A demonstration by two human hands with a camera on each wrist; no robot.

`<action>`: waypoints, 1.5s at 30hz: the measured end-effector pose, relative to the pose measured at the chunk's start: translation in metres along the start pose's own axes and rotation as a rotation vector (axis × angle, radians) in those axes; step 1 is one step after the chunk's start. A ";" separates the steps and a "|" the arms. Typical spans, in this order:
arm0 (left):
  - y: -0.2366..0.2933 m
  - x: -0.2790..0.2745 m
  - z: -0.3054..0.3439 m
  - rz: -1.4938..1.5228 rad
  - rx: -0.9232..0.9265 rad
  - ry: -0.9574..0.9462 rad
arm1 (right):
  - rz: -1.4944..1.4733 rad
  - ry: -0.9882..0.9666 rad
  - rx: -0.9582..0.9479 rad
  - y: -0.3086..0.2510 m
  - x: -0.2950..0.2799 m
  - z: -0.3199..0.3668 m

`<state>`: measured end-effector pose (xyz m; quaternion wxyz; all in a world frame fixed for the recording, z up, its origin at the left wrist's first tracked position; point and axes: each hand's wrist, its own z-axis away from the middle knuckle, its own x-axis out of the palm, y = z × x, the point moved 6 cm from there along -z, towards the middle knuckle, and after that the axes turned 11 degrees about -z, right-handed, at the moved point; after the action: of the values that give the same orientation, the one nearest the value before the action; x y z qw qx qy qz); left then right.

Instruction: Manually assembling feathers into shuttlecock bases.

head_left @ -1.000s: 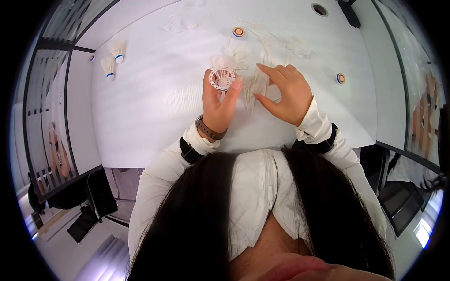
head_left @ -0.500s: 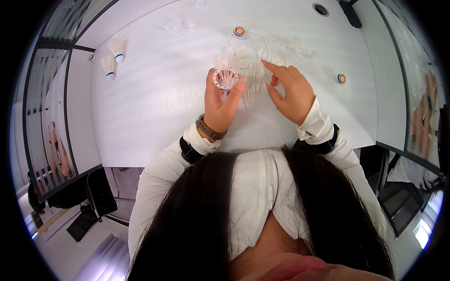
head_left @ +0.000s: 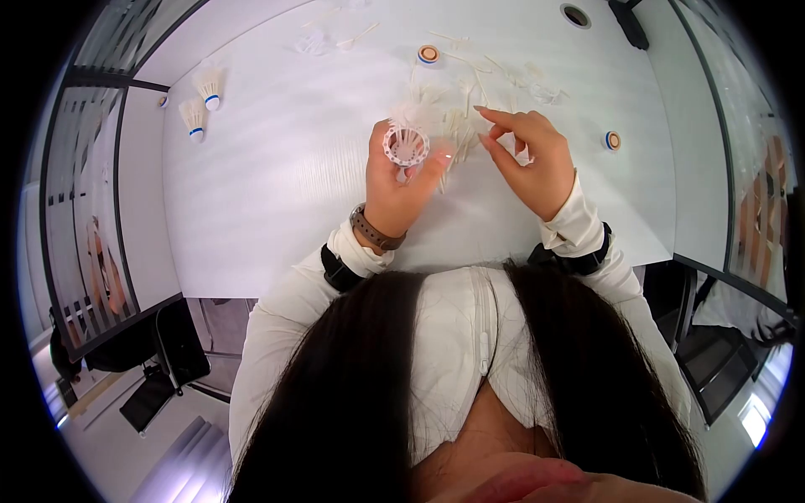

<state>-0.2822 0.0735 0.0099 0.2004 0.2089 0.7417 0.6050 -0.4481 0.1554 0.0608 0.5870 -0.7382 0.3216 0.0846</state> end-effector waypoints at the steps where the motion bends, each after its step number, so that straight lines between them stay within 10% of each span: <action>1: 0.000 0.000 0.000 -0.003 -0.002 -0.001 | -0.033 0.009 0.022 -0.001 -0.001 0.000; 13: -0.002 0.004 0.001 -0.084 -0.067 -0.068 | -0.927 -0.009 0.511 0.025 0.016 0.008; 29: -0.002 0.003 0.003 -0.129 -0.058 -0.126 | -0.952 -0.131 0.499 0.027 0.020 0.005; 45: -0.005 0.004 0.003 0.012 0.054 -0.107 | -0.241 0.173 -0.344 -0.020 -0.011 0.009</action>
<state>-0.2842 0.0767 0.0042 0.2304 0.2507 0.7447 0.5740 -0.4426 0.1701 0.0801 0.4287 -0.8649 0.2609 0.0037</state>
